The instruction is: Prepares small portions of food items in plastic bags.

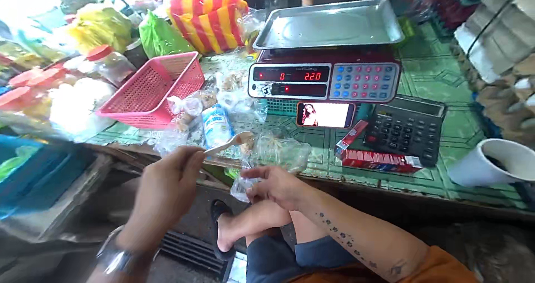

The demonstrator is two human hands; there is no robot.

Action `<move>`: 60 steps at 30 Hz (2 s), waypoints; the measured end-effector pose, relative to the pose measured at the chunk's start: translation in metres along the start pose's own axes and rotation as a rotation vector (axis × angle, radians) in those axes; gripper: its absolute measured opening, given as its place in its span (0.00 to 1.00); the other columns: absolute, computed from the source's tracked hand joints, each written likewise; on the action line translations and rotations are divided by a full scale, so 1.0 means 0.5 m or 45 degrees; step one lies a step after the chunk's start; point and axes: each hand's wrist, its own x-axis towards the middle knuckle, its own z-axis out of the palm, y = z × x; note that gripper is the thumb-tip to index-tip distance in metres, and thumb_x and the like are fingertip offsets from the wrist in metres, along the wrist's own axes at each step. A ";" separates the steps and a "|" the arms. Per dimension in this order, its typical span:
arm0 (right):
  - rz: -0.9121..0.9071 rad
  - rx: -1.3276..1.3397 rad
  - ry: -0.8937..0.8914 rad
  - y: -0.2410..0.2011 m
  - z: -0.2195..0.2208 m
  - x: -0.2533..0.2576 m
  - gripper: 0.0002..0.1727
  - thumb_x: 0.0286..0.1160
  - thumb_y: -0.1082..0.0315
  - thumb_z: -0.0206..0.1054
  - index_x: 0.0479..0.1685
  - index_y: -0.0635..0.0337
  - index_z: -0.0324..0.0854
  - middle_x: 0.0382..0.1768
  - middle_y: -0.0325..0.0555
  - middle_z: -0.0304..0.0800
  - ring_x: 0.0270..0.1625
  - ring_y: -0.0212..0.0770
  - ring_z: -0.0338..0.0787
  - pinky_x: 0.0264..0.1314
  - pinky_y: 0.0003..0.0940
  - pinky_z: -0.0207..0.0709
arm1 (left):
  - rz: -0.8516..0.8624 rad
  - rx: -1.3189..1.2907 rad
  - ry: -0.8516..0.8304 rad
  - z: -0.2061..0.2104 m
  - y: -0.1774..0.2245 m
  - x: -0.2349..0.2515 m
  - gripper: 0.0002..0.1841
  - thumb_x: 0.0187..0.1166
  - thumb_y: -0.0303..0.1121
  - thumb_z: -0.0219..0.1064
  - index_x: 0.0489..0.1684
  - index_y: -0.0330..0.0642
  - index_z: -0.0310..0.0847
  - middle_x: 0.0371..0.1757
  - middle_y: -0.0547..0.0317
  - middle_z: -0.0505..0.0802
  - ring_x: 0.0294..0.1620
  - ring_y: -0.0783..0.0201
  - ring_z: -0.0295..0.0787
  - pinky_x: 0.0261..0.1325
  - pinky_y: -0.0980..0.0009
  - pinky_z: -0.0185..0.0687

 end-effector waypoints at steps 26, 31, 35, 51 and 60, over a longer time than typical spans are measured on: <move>0.020 -0.333 -0.529 0.059 0.034 -0.021 0.23 0.73 0.76 0.70 0.69 0.60 0.81 0.58 0.44 0.91 0.51 0.36 0.91 0.53 0.35 0.87 | -1.005 -2.141 0.012 0.190 0.003 -0.328 0.15 0.76 0.27 0.67 0.60 0.38 0.86 0.45 0.50 0.97 0.45 0.58 0.96 0.55 0.57 0.92; 0.094 -0.749 -0.347 0.076 -0.004 -0.044 0.25 0.77 0.68 0.71 0.74 0.57 0.78 0.65 0.47 0.87 0.50 0.38 0.90 0.54 0.38 0.86 | -0.966 -1.249 -0.126 0.175 0.004 -0.319 0.21 0.73 0.25 0.73 0.67 0.37 0.83 0.37 0.53 0.95 0.28 0.62 0.90 0.34 0.64 0.89; -0.074 -1.055 -0.223 0.100 -0.059 -0.104 0.32 0.74 0.66 0.75 0.79 0.62 0.74 0.71 0.58 0.83 0.64 0.51 0.90 0.68 0.49 0.84 | -0.564 -0.913 0.211 0.085 0.071 -0.290 0.18 0.75 0.24 0.71 0.64 0.40 0.86 0.41 0.59 0.94 0.27 0.70 0.90 0.31 0.71 0.92; -0.466 -1.104 -0.181 0.028 0.149 -0.133 0.18 0.71 0.65 0.74 0.60 0.59 0.86 0.44 0.44 0.93 0.40 0.36 0.92 0.48 0.38 0.89 | -0.259 -0.476 0.562 0.027 0.120 -0.289 0.16 0.78 0.30 0.71 0.64 0.42 0.87 0.42 0.64 0.92 0.30 0.76 0.88 0.33 0.79 0.89; -0.713 -0.489 -0.506 -0.118 0.172 -0.157 0.05 0.79 0.71 0.69 0.48 0.53 0.83 0.34 0.39 0.91 0.28 0.28 0.87 0.32 0.22 0.85 | 0.039 -1.635 -0.061 0.087 0.087 -0.368 0.48 0.64 0.68 0.75 0.80 0.41 0.75 0.66 0.52 0.92 0.67 0.58 0.89 0.71 0.58 0.85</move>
